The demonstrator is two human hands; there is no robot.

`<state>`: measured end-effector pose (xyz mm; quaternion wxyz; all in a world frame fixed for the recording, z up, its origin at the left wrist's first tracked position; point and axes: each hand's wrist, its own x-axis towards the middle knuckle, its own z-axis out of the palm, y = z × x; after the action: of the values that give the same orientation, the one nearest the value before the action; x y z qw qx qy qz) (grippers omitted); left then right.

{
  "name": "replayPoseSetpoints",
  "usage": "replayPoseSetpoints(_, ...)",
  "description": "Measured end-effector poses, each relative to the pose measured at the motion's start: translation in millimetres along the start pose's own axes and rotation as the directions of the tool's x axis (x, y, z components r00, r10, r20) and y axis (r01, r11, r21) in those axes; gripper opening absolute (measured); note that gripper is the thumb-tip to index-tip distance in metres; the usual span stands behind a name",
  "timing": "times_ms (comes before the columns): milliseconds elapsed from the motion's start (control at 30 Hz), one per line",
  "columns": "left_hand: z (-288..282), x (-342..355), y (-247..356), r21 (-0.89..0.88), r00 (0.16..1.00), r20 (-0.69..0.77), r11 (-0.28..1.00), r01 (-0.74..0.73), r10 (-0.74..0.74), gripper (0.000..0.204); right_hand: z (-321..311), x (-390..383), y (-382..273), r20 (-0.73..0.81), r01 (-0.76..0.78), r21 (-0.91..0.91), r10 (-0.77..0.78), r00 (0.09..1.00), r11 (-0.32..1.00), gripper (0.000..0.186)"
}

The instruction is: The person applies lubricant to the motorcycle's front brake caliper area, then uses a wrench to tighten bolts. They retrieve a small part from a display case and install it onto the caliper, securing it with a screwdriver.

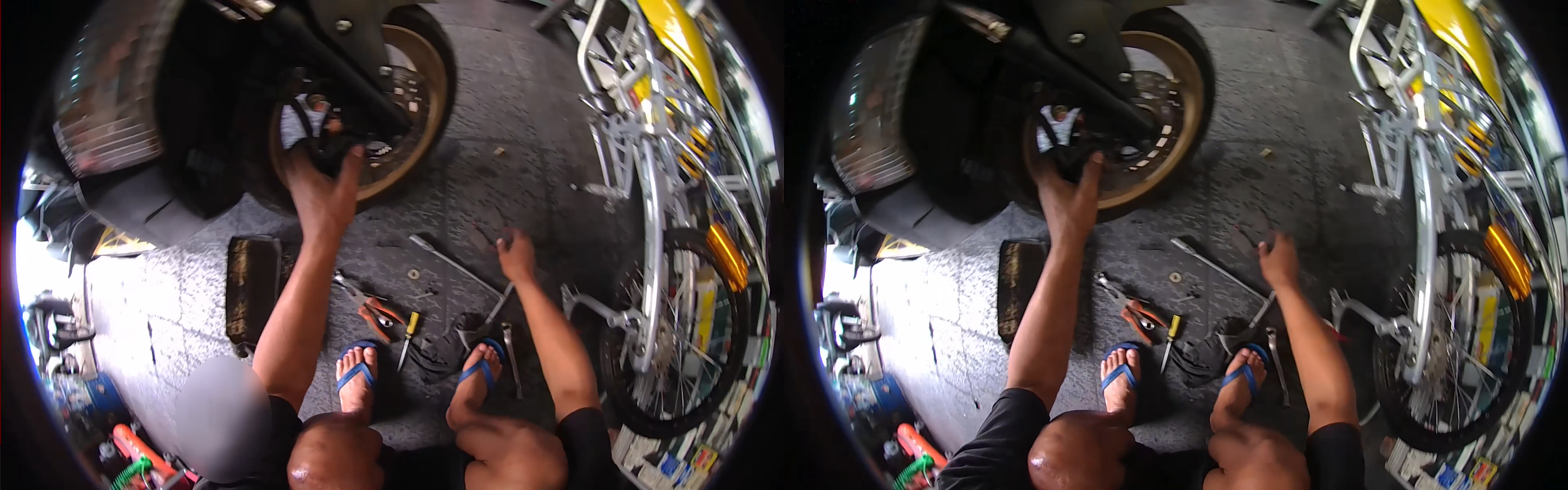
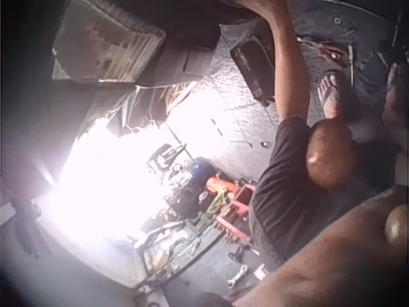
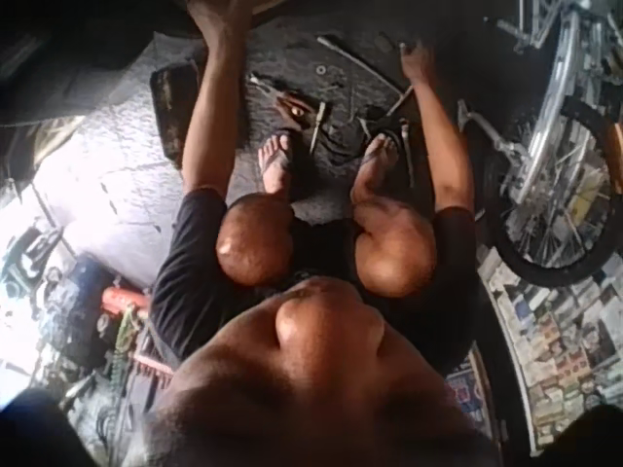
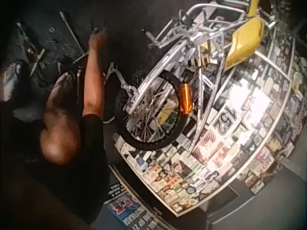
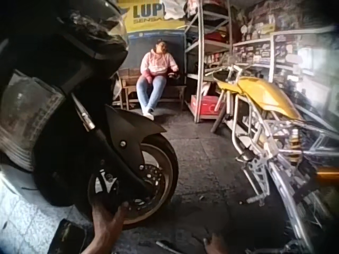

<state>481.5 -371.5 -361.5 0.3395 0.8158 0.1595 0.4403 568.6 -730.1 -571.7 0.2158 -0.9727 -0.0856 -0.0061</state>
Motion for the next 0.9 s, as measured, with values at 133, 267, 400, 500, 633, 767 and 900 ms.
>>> replayPoseSetpoints(133,-29,9,16,-0.156,0.970,0.167,0.967,0.202,-0.176,0.057,17,48,-38,0.149,-0.114,-0.195,0.144,0.978,0.974,0.042)
replayPoseSetpoints(267,-51,12,20,-0.168,0.851,0.345,0.866,0.471,-0.396,0.053,22,46,-58,0.116,-0.192,-0.260,0.228,0.967,0.947,0.045)
replayPoseSetpoints(400,-39,7,17,-0.486,0.770,0.406,0.598,0.638,-0.491,0.057,16,43,-44,0.180,-0.258,-0.055,0.263,0.948,0.965,0.035)
replayPoseSetpoints(500,-34,11,51,-0.679,0.629,0.594,0.107,0.726,-0.502,0.054,-15,44,-43,0.267,-0.276,0.375,0.182,0.946,0.885,0.027)
replayPoseSetpoints(633,-19,6,61,-0.787,0.600,0.593,-0.229,0.573,-0.537,0.058,-136,33,-153,0.151,-0.086,0.673,-0.023,0.988,0.735,0.025)
replayPoseSetpoints(767,-12,12,80,-0.814,0.654,0.580,-0.359,0.456,-0.485,0.060,-256,7,-258,-0.135,0.477,0.546,-0.489,0.862,0.689,0.023)
replayPoseSetpoints(900,-2,13,77,-0.794,0.679,0.593,-0.458,0.401,-0.433,0.058,-284,-14,-336,-0.126,0.614,0.449,-0.634,0.763,0.649,0.020)
